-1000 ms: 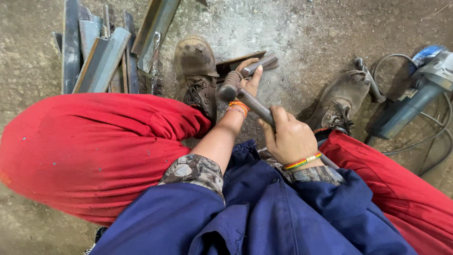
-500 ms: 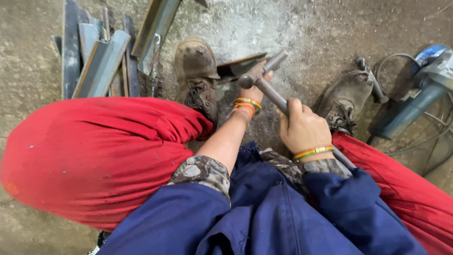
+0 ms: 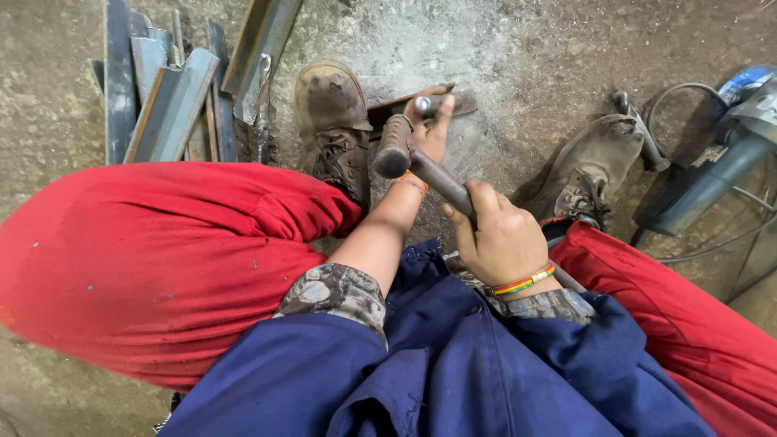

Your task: The person uses a hammer and a metal punch to strike L-shaped metal pieces on the floor, holding the punch against the metal and hitting it with the hammer.

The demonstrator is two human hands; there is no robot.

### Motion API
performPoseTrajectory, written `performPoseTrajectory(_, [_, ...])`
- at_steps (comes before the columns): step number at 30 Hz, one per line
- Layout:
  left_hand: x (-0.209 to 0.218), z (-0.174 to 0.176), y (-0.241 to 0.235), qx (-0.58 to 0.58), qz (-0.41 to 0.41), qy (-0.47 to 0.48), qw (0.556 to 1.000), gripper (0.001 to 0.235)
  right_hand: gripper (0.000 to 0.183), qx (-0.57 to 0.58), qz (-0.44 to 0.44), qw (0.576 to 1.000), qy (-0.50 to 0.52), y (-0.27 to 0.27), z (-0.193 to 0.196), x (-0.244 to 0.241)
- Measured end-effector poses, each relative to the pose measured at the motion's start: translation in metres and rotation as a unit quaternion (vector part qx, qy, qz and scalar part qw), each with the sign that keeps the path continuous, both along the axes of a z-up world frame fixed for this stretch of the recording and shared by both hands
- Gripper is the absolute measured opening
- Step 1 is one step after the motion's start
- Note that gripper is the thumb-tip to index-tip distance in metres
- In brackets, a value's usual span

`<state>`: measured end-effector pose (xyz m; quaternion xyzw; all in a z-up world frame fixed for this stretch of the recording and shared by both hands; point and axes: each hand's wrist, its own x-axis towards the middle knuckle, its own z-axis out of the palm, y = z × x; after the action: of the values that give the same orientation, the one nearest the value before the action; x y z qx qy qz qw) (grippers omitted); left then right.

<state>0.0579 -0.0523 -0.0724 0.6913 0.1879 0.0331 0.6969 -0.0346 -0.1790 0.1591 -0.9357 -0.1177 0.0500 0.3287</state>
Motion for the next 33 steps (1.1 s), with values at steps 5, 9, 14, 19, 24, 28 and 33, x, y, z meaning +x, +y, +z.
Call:
performPoseTrajectory(5, [0.010,-0.031,-0.008,0.036,0.025,-0.039,0.998,0.048,0.034,0.009,0.016,1.000,-0.022,-0.001,0.000,-0.001])
performPoseTrajectory(9, [0.010,-0.046,-0.003,0.023,0.084,0.185,0.979,0.075,0.035,0.009,0.015,1.000,-0.012,0.001,0.000,0.000])
performPoseTrajectory(14, [0.014,-0.040,-0.008,0.133,0.055,0.321,0.936,0.091,0.034,0.008,0.008,1.000,-0.005,0.000,0.000,0.002])
performPoseTrajectory(19, [0.014,-0.043,-0.021,0.143,0.102,0.216,0.961,0.077,0.033,0.003,0.002,1.000,-0.006,0.001,-0.001,0.007])
performPoseTrajectory(24, [0.015,-0.048,-0.031,-0.044,0.155,-0.076,0.984,0.056,0.038,-0.054,0.058,0.994,-0.069,0.003,-0.013,0.014])
performPoseTrajectory(28, [0.012,-0.010,-0.031,0.107,0.073,0.095,0.987,0.042,0.024,-0.245,0.043,0.967,0.046,0.004,-0.040,0.036])
performPoseTrajectory(33, [0.007,0.001,-0.055,0.061,0.136,-0.020,0.989,0.036,0.030,-0.163,0.023,0.986,-0.008,0.008,-0.029,0.011])
